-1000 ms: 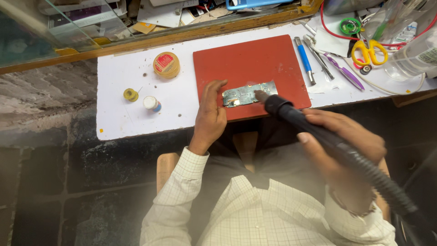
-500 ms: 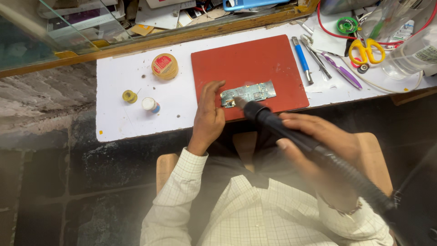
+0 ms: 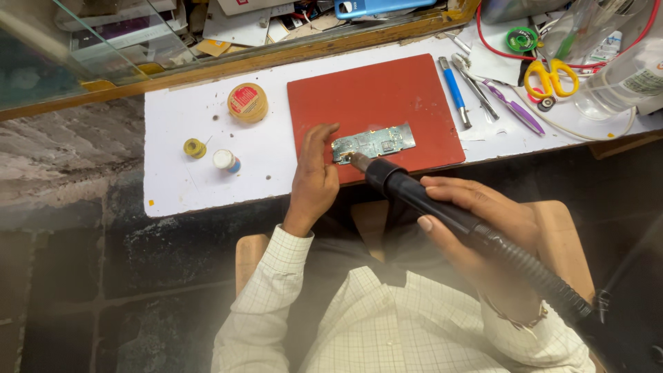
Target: The person scrubs a phone motherboard with a toothbrush on a red mat, then holds and turns the circuit board with both hands while working on it. They then use a hot air gun over the board and continue handling it before picking up a ringing smartphone.
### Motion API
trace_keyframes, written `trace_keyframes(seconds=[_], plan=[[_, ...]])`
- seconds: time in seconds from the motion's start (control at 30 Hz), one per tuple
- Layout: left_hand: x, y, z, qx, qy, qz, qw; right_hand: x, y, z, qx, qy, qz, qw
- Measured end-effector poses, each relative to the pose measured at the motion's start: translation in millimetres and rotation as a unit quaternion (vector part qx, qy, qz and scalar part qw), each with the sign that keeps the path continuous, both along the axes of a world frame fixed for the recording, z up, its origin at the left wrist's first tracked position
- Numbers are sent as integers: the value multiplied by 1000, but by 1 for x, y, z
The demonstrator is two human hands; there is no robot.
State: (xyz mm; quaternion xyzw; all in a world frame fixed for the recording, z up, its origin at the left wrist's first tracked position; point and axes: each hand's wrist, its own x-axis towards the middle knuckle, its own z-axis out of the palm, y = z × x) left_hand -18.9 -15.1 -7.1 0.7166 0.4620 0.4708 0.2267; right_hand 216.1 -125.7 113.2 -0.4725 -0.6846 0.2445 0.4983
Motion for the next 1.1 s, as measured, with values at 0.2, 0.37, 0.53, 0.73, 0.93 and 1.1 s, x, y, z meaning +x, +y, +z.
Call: trace_keyframes(seconds=[0.2, 0.37, 0.53, 0.73, 0.93, 1.1], plan=[[0, 1, -2, -2, 4, -5, 1000, 13, 0, 5, 35, -3, -62, 997], [1, 0, -2, 1, 10, 1, 1000, 18, -7, -1, 11, 9, -52, 999], [0, -1, 2, 3, 6, 1, 1000, 8, -2, -10, -7, -22, 12, 1000], [-1, 0, 0, 6, 14, 5, 1000, 26, -4, -5, 21, 56, -54, 997], [-5, 2, -2, 6, 38, 11, 999, 107, -10, -30, 66, 303, -148, 939], [-6, 3, 2, 2, 58, 15, 998, 241, 11, -66, 130, 418, -225, 870]])
